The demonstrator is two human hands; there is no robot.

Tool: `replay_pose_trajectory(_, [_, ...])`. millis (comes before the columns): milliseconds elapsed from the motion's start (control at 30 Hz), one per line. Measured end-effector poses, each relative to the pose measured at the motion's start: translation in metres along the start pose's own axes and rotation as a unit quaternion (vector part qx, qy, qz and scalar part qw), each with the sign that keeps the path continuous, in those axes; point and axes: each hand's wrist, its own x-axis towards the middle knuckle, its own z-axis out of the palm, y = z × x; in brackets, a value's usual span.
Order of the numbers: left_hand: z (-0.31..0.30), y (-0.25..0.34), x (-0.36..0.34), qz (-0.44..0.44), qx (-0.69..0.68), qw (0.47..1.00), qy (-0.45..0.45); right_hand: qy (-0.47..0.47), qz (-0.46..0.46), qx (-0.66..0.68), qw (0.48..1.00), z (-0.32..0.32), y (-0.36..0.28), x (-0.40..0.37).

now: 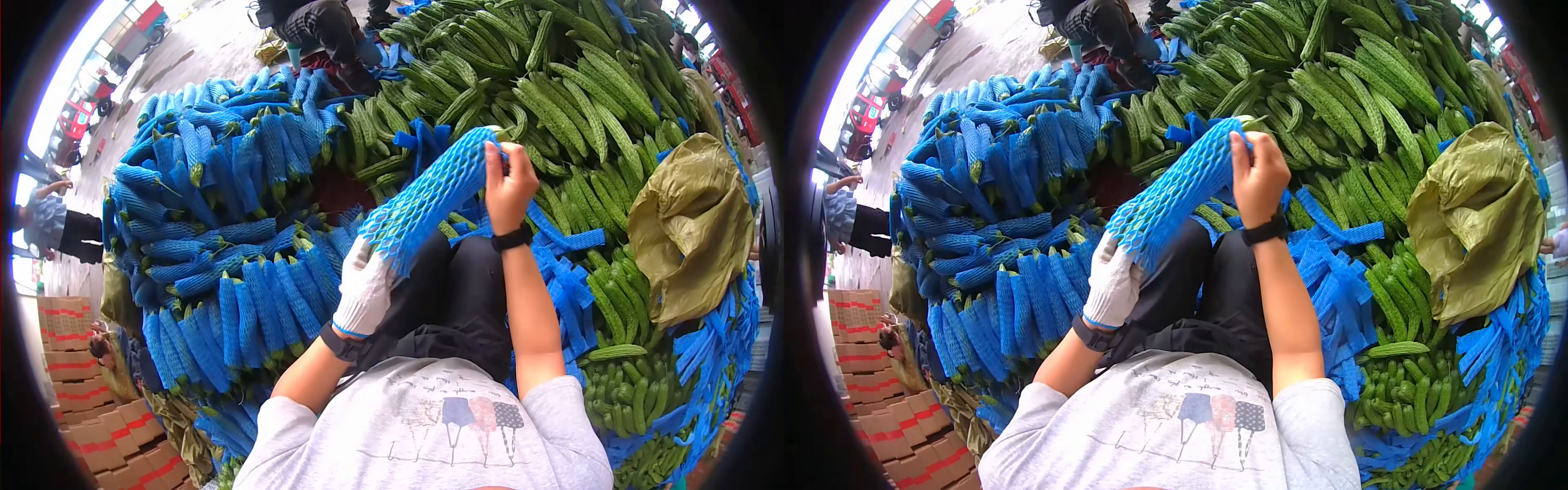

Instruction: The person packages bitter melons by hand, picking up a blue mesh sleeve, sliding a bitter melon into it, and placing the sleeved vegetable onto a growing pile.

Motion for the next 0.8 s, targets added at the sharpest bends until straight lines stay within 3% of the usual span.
replay_pose_trajectory(33, [-0.004, 0.000, 0.002, 0.023, 0.019, 1.000, 0.008, -0.009, 0.064, 0.029, 0.997, -0.005, 0.001, -0.002])
replay_pose_trajectory(100, [-0.017, -0.006, 0.005, 0.063, 0.059, 0.996, 0.028, -0.094, 0.102, 0.090, 0.986, -0.008, 0.000, -0.011])
replay_pose_trajectory(167, [-0.024, -0.006, 0.009, 0.084, 0.085, 0.992, 0.028, -0.152, 0.069, 0.093, 0.982, -0.006, 0.010, -0.023])
replay_pose_trajectory(267, [-0.028, -0.005, 0.018, 0.144, 0.101, 0.984, 0.002, -0.067, -0.021, 0.010, 0.997, -0.008, 0.006, -0.017])
replay_pose_trajectory(300, [-0.031, -0.003, 0.021, 0.146, 0.146, 0.978, -0.005, -0.086, -0.028, 0.004, 0.996, -0.013, 0.003, -0.014])
replay_pose_trajectory(367, [-0.041, 0.005, 0.021, 0.148, 0.238, 0.960, -0.008, -0.160, -0.141, -0.047, 0.976, -0.023, -0.009, -0.005])
replay_pose_trajectory(400, [-0.043, 0.008, 0.023, 0.183, 0.258, 0.947, -0.053, -0.217, -0.202, -0.074, 0.952, -0.026, -0.017, -0.004])
replay_pose_trajectory(433, [-0.049, 0.013, 0.021, 0.128, 0.296, 0.945, -0.056, -0.266, -0.244, -0.089, 0.928, -0.026, -0.025, -0.005])
replay_pose_trajectory(467, [-0.049, 0.016, 0.022, 0.159, 0.311, 0.933, -0.086, -0.306, -0.260, -0.099, 0.911, -0.024, -0.035, -0.005])
replay_pose_trajectory(500, [-0.050, 0.010, 0.021, 0.190, 0.320, 0.928, -0.035, -0.344, -0.280, -0.105, 0.890, -0.019, -0.043, -0.007])
replay_pose_trajectory(533, [-0.036, 0.025, 0.011, 0.116, 0.237, 0.963, -0.055, -0.374, -0.270, -0.073, 0.884, -0.013, -0.042, -0.014])
replay_pose_trajectory(567, [-0.041, 0.023, 0.013, 0.128, 0.194, 0.970, -0.070, -0.403, -0.260, -0.045, 0.876, -0.008, -0.039, -0.019])
replay_pose_trajectory(600, [-0.042, 0.021, 0.015, 0.139, 0.023, 0.984, -0.107, -0.364, -0.233, -0.029, 0.901, -0.004, -0.042, -0.023])
replay_pose_trajectory(633, [-0.050, 0.020, 0.019, 0.185, -0.007, 0.971, -0.152, -0.326, -0.202, -0.018, 0.924, -0.002, -0.045, -0.027])
replay_pose_trajectory(700, [-0.058, 0.025, 0.019, 0.236, -0.022, 0.968, -0.080, -0.244, -0.103, 0.026, 0.964, 0.010, -0.046, -0.035])
replay_pose_trajectory(767, [-0.074, 0.019, 0.027, 0.351, 0.206, 0.913, -0.033, -0.203, 0.033, 0.101, 0.973, 0.018, -0.068, -0.040])
replay_pose_trajectory(800, [-0.074, 0.029, 0.024, 0.440, 0.326, 0.836, -0.039, -0.237, 0.043, 0.151, 0.959, 0.021, -0.081, -0.040])
